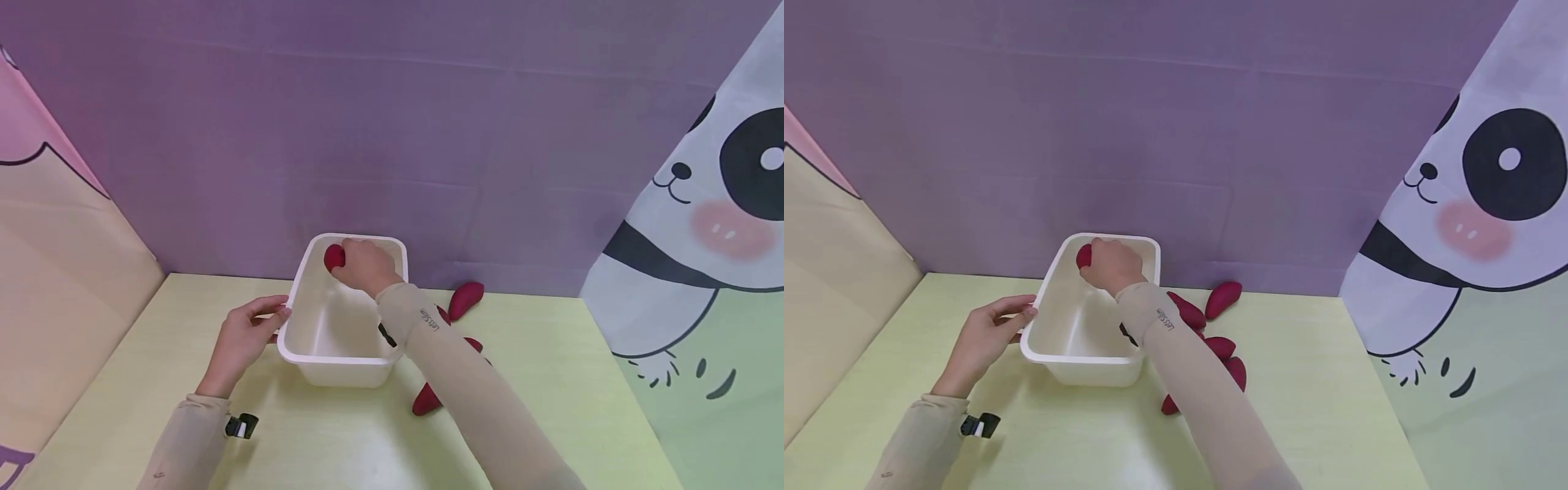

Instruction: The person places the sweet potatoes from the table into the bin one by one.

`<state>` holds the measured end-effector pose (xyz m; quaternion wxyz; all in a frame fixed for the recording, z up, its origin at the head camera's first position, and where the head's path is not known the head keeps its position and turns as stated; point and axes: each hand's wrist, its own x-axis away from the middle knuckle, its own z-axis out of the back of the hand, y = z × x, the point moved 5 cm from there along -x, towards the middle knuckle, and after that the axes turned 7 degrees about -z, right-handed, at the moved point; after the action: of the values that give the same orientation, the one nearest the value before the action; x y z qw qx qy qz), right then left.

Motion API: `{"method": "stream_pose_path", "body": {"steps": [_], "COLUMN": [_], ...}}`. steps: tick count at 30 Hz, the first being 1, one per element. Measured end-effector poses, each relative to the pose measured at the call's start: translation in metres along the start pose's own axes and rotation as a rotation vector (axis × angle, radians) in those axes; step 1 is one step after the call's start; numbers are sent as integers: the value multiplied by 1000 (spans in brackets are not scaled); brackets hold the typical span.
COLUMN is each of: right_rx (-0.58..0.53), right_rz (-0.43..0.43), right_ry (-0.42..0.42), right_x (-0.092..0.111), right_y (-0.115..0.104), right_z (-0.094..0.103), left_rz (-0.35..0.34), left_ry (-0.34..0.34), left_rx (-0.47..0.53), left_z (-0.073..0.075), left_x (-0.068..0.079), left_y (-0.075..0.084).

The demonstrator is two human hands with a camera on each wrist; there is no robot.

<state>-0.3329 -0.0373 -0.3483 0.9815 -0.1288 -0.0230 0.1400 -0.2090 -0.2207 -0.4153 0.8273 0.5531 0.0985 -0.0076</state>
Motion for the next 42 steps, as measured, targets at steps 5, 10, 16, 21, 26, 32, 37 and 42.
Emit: {"method": "stream_pose_path", "body": {"steps": [5,10,16,21,26,32,37,42], "right_rx": [2,-3,10,11,-7,3,-50,-89], "right_rz": [-16,-37,-64,-48,-5,24,46,68], "right_ry": [-23,-24,-16,-36,-56,-19,21,91], "right_x": [2,3,2,4,10,31,56,84], "right_y": [-3,-1,3,3,5,27,55,83], "right_z": [-16,-23,-20,-6,14,33,39,41], "left_rz": [7,7,11,3,2,6,11,7], "left_ry": [-4,-3,-5,-14,-15,-22,-25,-21], "left_rx": [14,6,-1,4,-3,16,13,-10], "left_z": [-4,-6,-6,-6,-6,-9,-8,-7], "left_x": [2,3,2,0,-3,-5,-4,-3], "left_y": [-1,0,1,1,0,-1,-1,0]}}
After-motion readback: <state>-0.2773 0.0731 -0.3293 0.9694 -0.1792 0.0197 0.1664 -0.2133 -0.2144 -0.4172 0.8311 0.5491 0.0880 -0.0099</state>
